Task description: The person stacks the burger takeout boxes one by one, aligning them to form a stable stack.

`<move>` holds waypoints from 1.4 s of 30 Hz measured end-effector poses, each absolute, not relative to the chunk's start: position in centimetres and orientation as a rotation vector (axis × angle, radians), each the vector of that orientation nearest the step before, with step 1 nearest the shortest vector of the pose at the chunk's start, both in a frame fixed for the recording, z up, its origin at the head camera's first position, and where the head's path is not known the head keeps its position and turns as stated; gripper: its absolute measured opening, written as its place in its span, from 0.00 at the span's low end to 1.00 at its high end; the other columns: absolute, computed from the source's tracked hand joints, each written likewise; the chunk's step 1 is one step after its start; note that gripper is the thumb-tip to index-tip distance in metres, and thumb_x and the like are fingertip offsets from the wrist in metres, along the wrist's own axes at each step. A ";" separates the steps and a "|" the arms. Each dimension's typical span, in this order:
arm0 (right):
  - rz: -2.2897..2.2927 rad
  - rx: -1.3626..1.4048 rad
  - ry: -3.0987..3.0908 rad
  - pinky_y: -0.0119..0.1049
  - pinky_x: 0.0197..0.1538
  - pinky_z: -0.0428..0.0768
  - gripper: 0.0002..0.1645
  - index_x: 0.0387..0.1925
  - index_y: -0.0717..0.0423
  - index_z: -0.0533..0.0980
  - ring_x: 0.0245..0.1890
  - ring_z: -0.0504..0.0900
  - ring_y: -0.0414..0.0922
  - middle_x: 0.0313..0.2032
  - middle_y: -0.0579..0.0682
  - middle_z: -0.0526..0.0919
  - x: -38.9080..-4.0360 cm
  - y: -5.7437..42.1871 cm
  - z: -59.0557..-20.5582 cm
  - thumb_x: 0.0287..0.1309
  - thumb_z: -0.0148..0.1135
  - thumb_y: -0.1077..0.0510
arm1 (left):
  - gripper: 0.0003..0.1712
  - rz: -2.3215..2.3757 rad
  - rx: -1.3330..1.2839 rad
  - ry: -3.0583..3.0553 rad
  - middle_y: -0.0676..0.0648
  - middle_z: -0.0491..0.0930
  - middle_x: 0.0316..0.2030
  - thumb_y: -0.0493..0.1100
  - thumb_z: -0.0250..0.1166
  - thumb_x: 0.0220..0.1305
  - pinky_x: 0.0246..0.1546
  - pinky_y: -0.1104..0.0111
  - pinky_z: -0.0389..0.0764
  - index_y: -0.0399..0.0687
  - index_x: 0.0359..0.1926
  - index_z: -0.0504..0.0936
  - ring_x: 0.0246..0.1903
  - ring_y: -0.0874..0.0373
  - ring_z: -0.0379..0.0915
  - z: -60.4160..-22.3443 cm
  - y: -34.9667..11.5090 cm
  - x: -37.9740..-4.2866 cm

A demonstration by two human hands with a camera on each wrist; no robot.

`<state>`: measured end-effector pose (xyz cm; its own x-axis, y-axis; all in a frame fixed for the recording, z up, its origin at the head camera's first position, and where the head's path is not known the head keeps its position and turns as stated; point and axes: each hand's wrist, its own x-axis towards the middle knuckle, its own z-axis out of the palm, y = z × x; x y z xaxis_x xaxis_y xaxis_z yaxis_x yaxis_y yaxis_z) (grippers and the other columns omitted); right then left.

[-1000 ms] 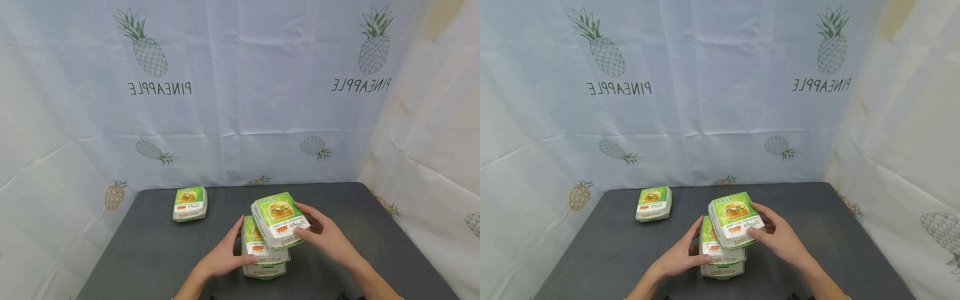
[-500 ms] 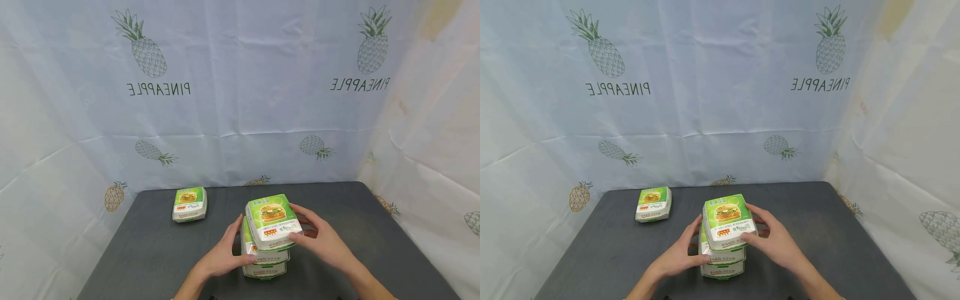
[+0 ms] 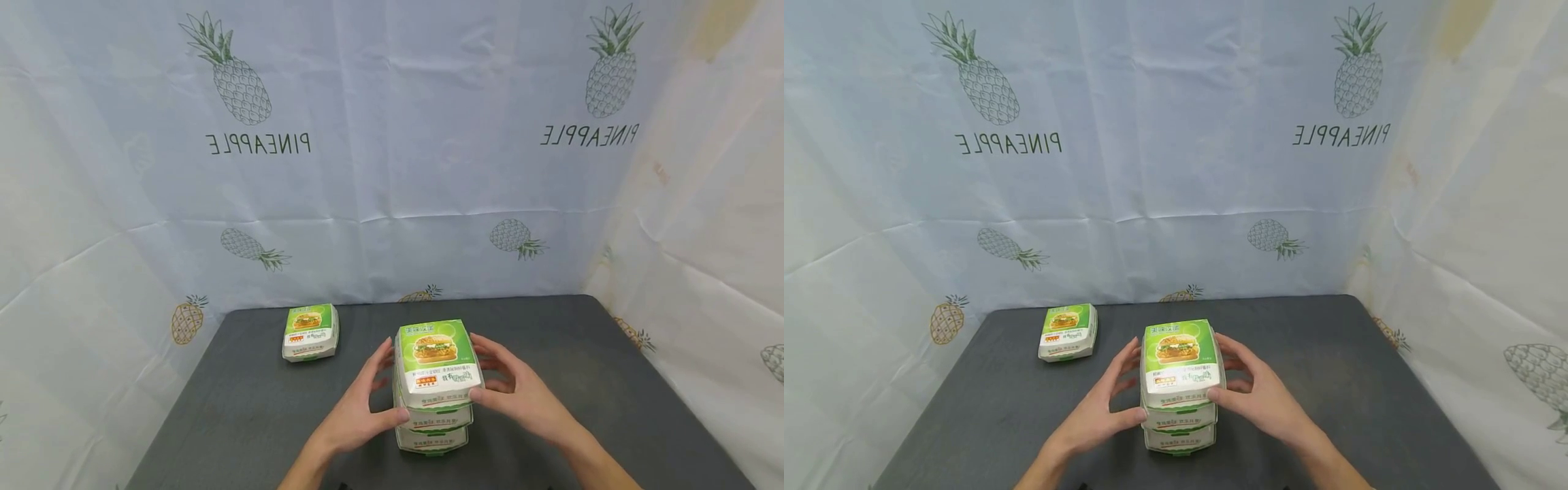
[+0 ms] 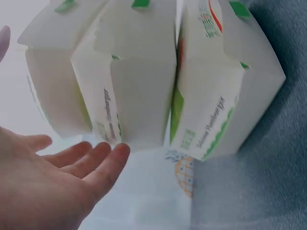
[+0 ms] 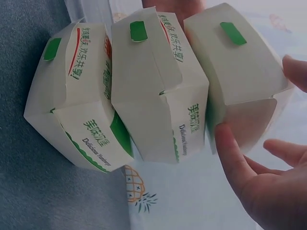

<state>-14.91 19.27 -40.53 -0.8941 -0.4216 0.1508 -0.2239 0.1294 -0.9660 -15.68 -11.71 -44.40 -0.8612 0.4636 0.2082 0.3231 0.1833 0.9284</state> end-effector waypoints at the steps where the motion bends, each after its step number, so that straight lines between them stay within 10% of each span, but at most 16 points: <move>1: -1.865 -0.637 2.217 0.39 0.53 0.82 0.47 0.80 0.57 0.53 0.59 0.75 0.40 0.72 0.63 0.60 -14.9 19.2 -40.6 0.66 0.65 0.63 | 0.56 1.775 0.783 2.314 0.50 0.50 0.78 0.49 0.70 0.66 0.68 0.53 0.67 0.65 0.82 0.43 0.74 0.50 0.54 -44.3 -11.6 -15.6; 42: -1.909 -0.660 2.311 0.35 0.59 0.76 0.44 0.79 0.47 0.56 0.64 0.69 0.36 0.72 0.56 0.62 -14.3 17.9 -42.2 0.67 0.63 0.62 | 0.49 1.722 0.803 2.370 0.50 0.49 0.79 0.47 0.62 0.73 0.66 0.52 0.69 0.60 0.82 0.41 0.74 0.49 0.54 -43.6 -11.4 -15.3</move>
